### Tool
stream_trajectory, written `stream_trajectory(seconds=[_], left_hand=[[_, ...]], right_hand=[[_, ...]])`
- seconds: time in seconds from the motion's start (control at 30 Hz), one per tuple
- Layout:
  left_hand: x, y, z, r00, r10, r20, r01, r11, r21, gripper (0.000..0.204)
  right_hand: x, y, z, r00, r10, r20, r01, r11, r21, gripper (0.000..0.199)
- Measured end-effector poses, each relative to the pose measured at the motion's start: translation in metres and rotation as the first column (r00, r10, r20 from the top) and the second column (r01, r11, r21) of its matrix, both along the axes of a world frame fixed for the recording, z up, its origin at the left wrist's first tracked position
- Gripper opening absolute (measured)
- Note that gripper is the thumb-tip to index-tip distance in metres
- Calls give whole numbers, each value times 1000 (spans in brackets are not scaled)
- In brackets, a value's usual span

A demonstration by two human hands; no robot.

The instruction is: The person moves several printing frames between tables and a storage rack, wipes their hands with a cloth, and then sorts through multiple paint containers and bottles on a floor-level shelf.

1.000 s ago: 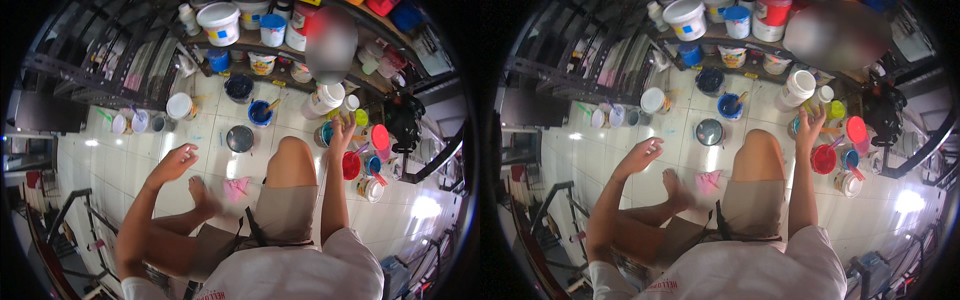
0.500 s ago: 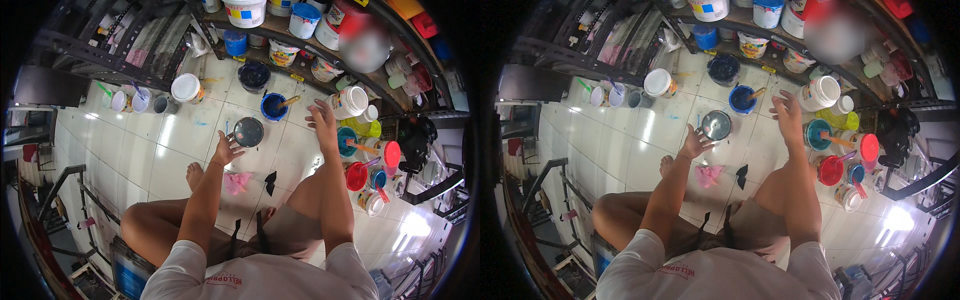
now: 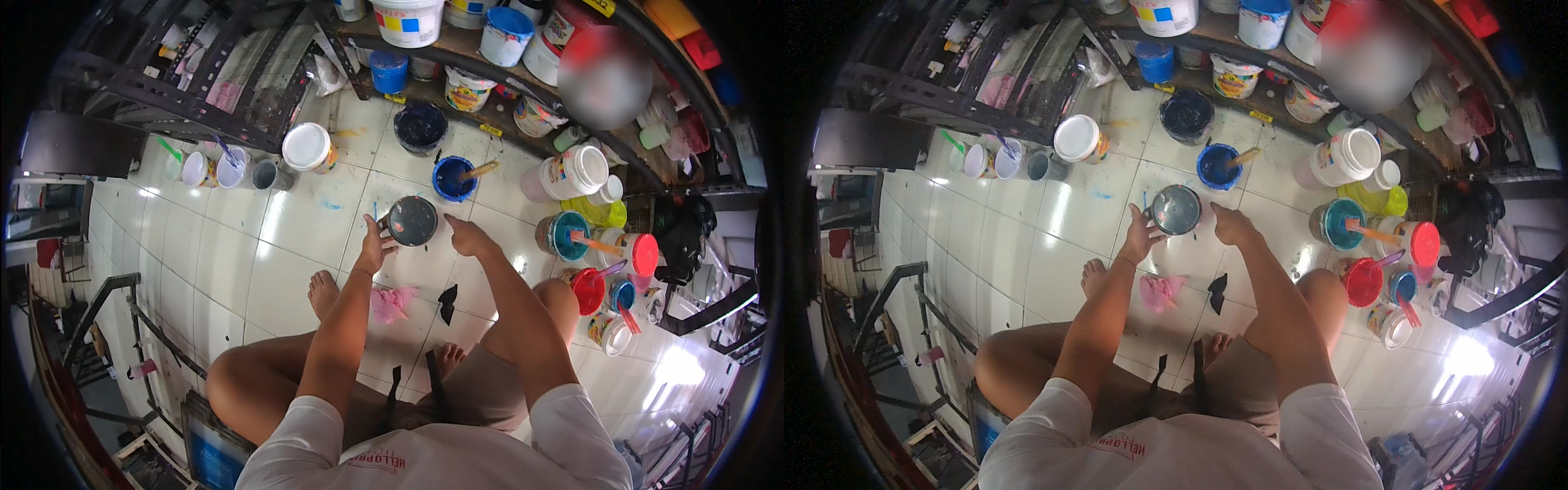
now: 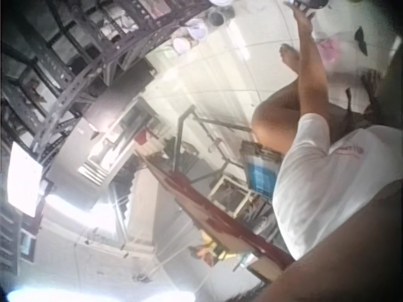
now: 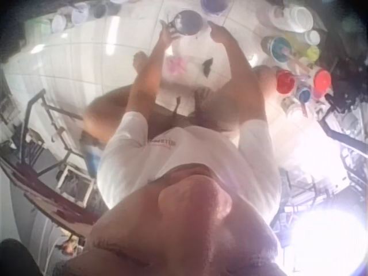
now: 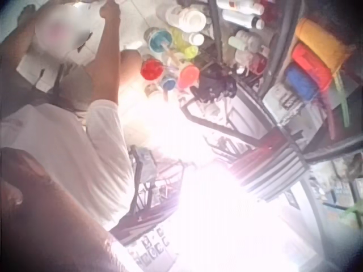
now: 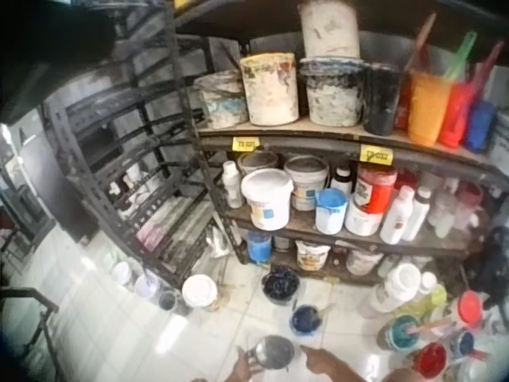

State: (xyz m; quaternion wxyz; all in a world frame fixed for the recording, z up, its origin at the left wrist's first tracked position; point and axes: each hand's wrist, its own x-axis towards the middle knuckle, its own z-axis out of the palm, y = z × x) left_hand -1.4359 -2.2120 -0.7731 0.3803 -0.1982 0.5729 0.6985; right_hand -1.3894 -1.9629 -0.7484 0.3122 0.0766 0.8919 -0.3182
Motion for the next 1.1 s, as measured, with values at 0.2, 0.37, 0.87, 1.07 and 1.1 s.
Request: stream_trajectory(seconds=[0.2,0.37,0.87,1.07,1.1], left_hand=[[2,-6,16,998,-56,21,56,998,5,95],[0,-18,20,998,-46,35,44,998,52,91],[-153,-114,8,792,610,-40,-610,792,11,90],[-202,-105,-2,705,709,-28,-705,704,83,49],[-203,-106,-10,666,746,-18,-739,663,118,43]], right_hand=[[-28,-13,-78,962,-107,-252,81,990,-111,77],[-38,-18,-84,875,-320,-364,271,945,-181,89],[-52,74,68,936,-310,-166,271,937,-222,55],[-17,50,140,846,-532,42,473,711,-520,48],[-14,50,130,854,-515,75,486,735,-473,47]])
